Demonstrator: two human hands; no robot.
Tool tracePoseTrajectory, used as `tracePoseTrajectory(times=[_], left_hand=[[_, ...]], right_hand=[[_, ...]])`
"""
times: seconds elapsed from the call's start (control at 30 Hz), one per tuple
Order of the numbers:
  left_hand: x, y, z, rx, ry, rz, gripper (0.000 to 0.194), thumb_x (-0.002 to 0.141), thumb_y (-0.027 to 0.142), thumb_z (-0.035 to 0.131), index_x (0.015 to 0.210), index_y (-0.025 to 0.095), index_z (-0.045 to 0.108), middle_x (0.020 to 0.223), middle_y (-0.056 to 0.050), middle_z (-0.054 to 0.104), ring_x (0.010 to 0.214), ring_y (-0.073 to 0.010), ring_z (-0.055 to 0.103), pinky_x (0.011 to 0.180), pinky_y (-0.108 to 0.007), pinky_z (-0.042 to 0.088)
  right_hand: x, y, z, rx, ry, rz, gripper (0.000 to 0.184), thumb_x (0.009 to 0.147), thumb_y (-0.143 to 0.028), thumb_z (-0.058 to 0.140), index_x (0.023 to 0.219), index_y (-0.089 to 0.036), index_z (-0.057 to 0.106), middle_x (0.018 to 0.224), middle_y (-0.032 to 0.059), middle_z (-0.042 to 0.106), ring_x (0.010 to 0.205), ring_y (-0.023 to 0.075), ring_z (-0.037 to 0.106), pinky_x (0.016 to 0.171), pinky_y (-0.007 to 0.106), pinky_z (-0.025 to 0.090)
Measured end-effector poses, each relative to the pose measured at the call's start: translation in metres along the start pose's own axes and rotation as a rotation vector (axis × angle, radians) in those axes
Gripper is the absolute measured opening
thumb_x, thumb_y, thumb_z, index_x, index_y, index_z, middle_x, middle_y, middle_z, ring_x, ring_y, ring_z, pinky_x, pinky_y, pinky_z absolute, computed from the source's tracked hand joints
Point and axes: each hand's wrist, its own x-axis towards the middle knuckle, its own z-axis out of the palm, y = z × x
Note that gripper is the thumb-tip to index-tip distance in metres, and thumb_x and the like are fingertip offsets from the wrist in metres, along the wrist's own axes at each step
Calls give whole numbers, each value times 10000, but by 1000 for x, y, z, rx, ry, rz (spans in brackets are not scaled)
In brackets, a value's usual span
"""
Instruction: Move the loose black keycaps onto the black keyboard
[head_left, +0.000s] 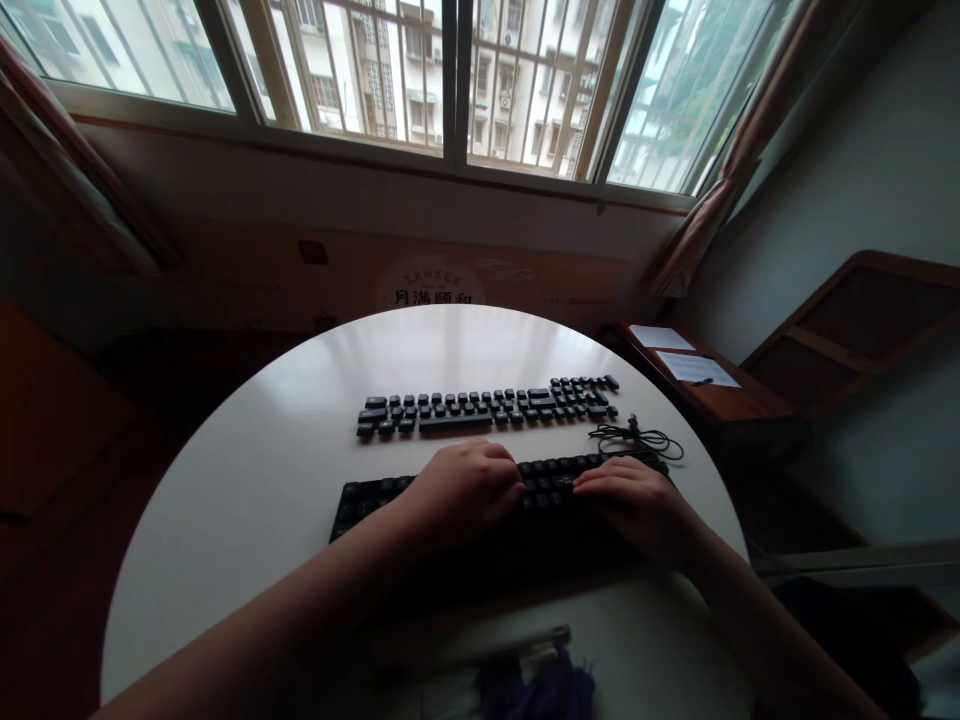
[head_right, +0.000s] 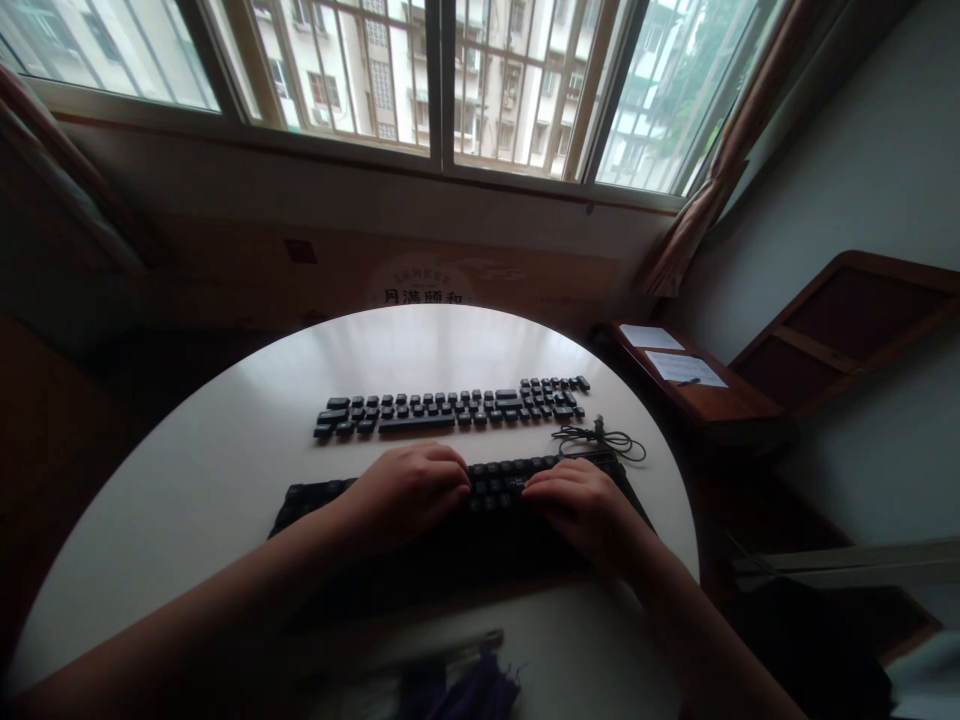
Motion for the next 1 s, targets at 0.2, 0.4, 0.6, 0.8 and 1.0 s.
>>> tracePoseTrajectory(times=[0.2, 0.4, 0.6, 0.8, 1.0], left_hand=[[2, -5, 1, -58, -19, -86, 197, 936, 280, 552, 967, 205, 731, 1021, -45, 718, 911, -206, 673, 822, -312, 525], [2, -6, 4, -55, -23, -79, 195, 931, 286, 552, 962, 207, 728, 1035, -43, 713, 919, -209, 666, 823, -324, 522], [2, -7, 5, -64, -14, -75, 193, 932, 293, 555, 981, 219, 727, 1040, -34, 711, 930, -209, 663, 820, -337, 521], [2, -7, 6, -67, -22, -65, 179, 921, 273, 566, 979, 214, 725, 1036, -42, 710, 924, -216, 663, 821, -345, 519], [2, -7, 5, -79, -12, -62, 162, 916, 268, 582, 968, 211, 724, 1023, -45, 711, 925, -215, 666, 828, -341, 517]], right_hand=[[0, -6, 1, -81, -16, -26, 203, 941, -123, 612, 1091, -227, 700, 1062, 41, 771, 936, 208, 695, 856, 399, 500], [0, -9, 0, -101, -26, 8, 229, 935, -121, 611, 1109, -233, 710, 1089, 48, 759, 957, 219, 670, 865, 404, 513], [-1, -4, 1, -35, -40, 4, 184, 949, -134, 606, 1077, -224, 703, 1050, 50, 750, 911, 195, 663, 849, 375, 527], [0, -6, -1, -48, -55, 9, 204, 950, -111, 590, 1099, -211, 688, 1076, 61, 740, 864, 191, 633, 807, 370, 526], [0, -8, 0, -138, -42, -12, 253, 933, -84, 586, 1111, -223, 700, 1088, 60, 736, 924, 217, 620, 838, 406, 516]])
